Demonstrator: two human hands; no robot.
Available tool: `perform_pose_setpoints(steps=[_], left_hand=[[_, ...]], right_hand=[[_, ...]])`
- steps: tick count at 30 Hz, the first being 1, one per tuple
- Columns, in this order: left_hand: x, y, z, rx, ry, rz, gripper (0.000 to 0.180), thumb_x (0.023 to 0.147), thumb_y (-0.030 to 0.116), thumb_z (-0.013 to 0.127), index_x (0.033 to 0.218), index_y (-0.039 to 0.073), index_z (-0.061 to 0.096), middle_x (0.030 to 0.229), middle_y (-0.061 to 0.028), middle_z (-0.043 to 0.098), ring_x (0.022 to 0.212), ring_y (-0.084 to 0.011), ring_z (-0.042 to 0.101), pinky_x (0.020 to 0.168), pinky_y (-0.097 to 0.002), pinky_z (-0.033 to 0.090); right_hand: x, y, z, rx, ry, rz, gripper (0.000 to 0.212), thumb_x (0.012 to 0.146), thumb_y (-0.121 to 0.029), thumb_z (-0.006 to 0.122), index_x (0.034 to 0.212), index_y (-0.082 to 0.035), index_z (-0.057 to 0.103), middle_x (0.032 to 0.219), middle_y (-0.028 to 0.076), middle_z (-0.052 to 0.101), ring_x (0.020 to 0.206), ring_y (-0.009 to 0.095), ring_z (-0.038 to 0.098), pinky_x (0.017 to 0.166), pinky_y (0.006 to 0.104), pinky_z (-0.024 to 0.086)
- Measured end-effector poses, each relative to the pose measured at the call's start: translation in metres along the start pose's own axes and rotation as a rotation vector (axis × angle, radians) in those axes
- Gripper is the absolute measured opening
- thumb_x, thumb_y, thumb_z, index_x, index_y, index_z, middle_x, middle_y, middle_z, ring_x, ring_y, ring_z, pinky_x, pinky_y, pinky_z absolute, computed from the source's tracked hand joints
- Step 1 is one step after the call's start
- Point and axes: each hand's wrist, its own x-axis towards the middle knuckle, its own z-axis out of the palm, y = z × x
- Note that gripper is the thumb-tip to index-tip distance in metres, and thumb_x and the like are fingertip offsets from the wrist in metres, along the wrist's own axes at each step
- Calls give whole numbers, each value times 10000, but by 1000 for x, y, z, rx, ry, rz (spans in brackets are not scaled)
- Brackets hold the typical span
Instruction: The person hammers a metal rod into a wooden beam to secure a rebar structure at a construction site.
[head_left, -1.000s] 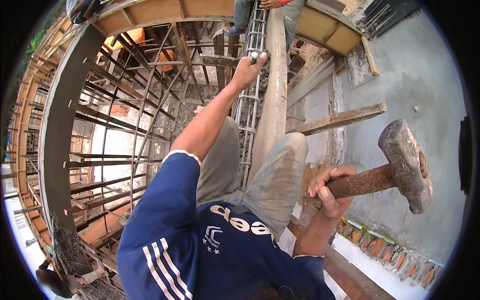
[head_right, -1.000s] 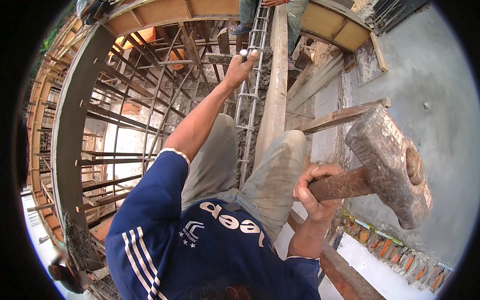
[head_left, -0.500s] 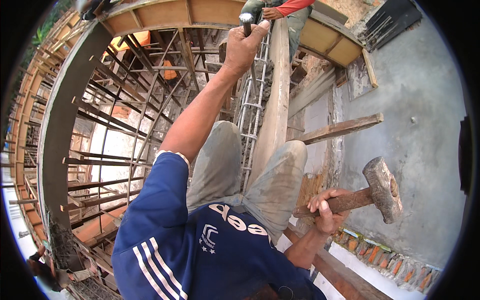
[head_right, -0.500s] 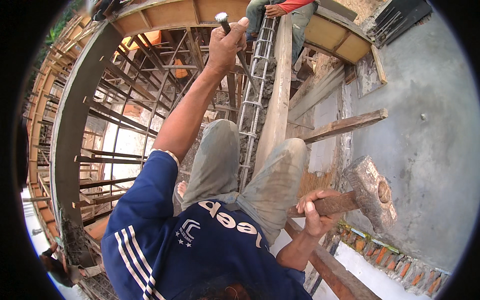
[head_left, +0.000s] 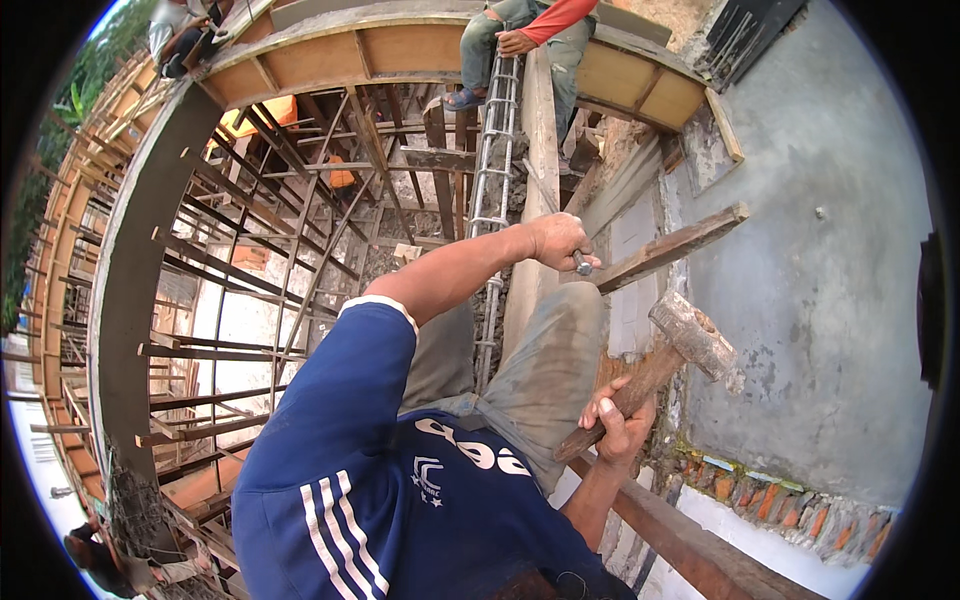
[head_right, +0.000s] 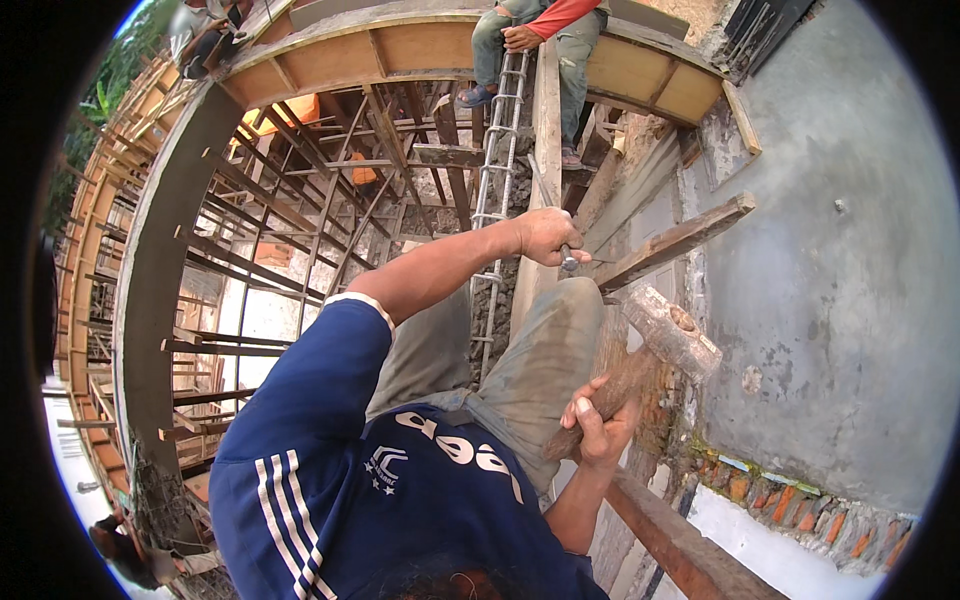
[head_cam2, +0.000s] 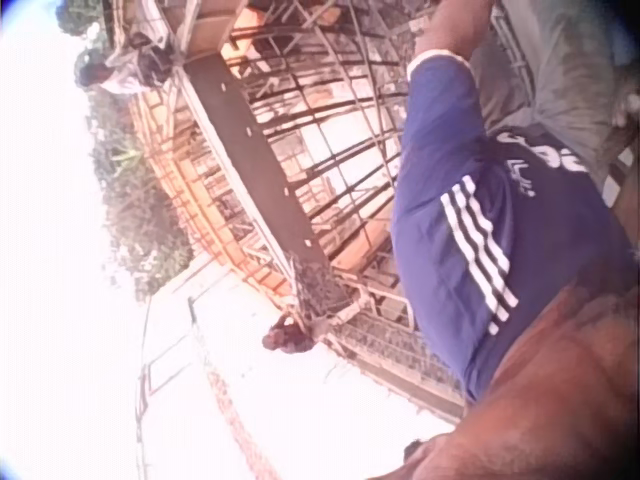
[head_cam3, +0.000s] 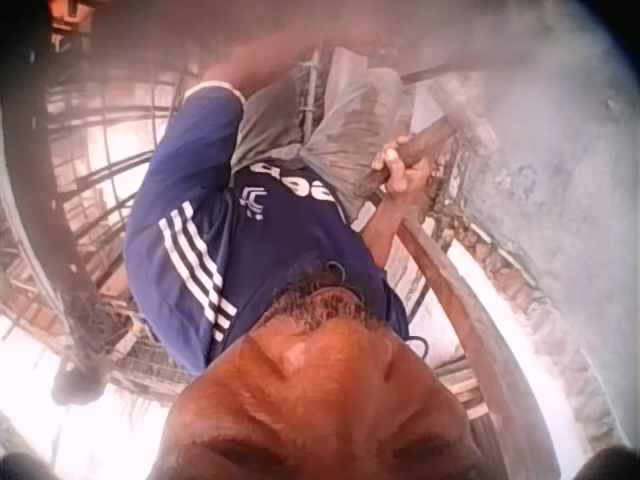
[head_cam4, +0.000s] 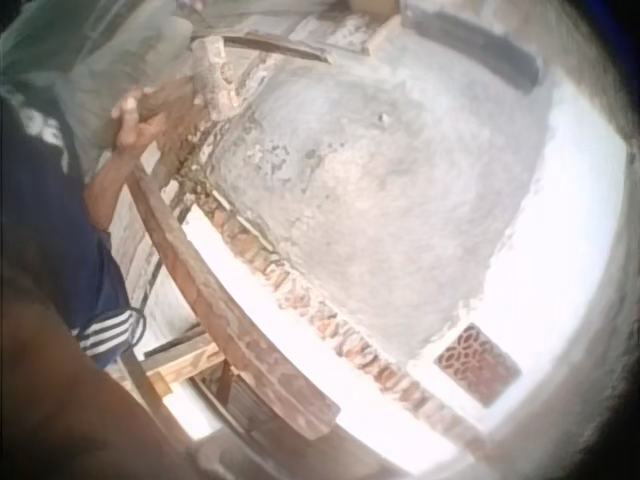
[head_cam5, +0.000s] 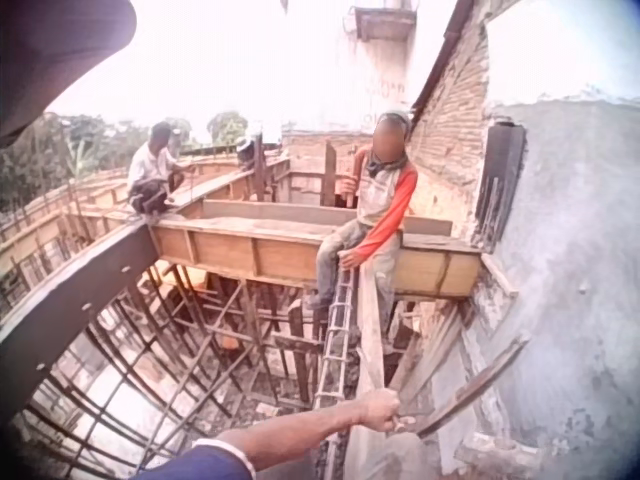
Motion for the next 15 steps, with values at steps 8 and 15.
perform_pose_setpoints(steps=[8, 15], left_hand=[[35, 5, 28, 29, -78, -148, 460, 925, 361, 597, 636, 3, 620, 632, -218, 594, 654, -435, 588, 588, -486, 461], [46, 3, 15, 11, 257, -34, 405, 926, 299, 586, 664, -9, 570, 687, -191, 575, 747, -406, 597, 656, -474, 469]], right_hand=[[-13, -4, -48, -16, 143, -15, 303, 841, -89, 621, 1082, 8, 465, 694, 103, 527, 504, 149, 510, 469, 318, 483], [10, -100, -52, -52, 114, -620, 359, 883, -52, 579, 1206, -7, 431, 734, 104, 521, 513, 160, 509, 468, 337, 495]])
